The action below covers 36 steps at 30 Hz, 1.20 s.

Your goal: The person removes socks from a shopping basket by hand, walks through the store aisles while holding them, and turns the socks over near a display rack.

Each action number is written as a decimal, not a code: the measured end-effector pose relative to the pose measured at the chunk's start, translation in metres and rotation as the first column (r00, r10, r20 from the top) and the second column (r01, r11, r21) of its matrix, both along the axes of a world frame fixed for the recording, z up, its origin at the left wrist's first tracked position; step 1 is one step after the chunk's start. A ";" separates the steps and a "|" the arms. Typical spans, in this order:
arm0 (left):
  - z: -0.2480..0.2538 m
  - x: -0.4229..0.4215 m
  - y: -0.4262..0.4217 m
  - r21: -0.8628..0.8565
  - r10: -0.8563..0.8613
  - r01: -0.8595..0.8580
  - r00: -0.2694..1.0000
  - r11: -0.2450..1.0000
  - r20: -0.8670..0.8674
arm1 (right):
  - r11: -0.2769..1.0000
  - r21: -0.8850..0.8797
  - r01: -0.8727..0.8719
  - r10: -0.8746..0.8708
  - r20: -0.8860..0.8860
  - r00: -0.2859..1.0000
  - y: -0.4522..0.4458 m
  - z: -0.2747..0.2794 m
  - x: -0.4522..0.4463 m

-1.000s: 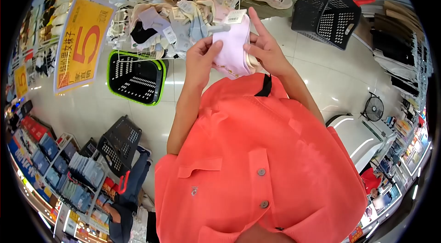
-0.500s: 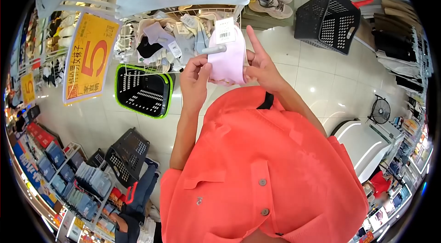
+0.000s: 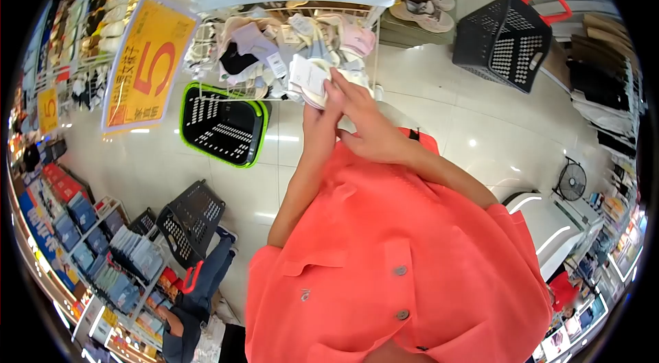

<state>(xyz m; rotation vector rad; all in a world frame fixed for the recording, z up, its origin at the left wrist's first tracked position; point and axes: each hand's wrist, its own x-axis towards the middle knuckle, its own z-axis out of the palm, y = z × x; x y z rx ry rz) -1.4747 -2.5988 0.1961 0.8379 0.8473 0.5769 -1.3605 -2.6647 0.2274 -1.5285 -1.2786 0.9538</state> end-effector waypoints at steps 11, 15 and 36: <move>-0.003 -0.036 0.024 -0.506 0.323 -0.079 0.851 0.859 0.415 | 0.954 -0.237 0.185 -0.245 -0.258 0.935 -0.001 -0.022 0.014; -0.024 -0.046 0.011 -0.446 0.310 -0.162 0.907 0.880 0.284 | 0.925 -0.360 0.120 -0.302 -0.505 0.809 -0.008 -0.041 0.008; -0.128 -0.042 0.083 -0.172 0.276 -0.296 0.952 0.940 -0.133 | 0.964 -0.085 0.253 -0.185 0.469 0.864 0.089 -0.156 0.073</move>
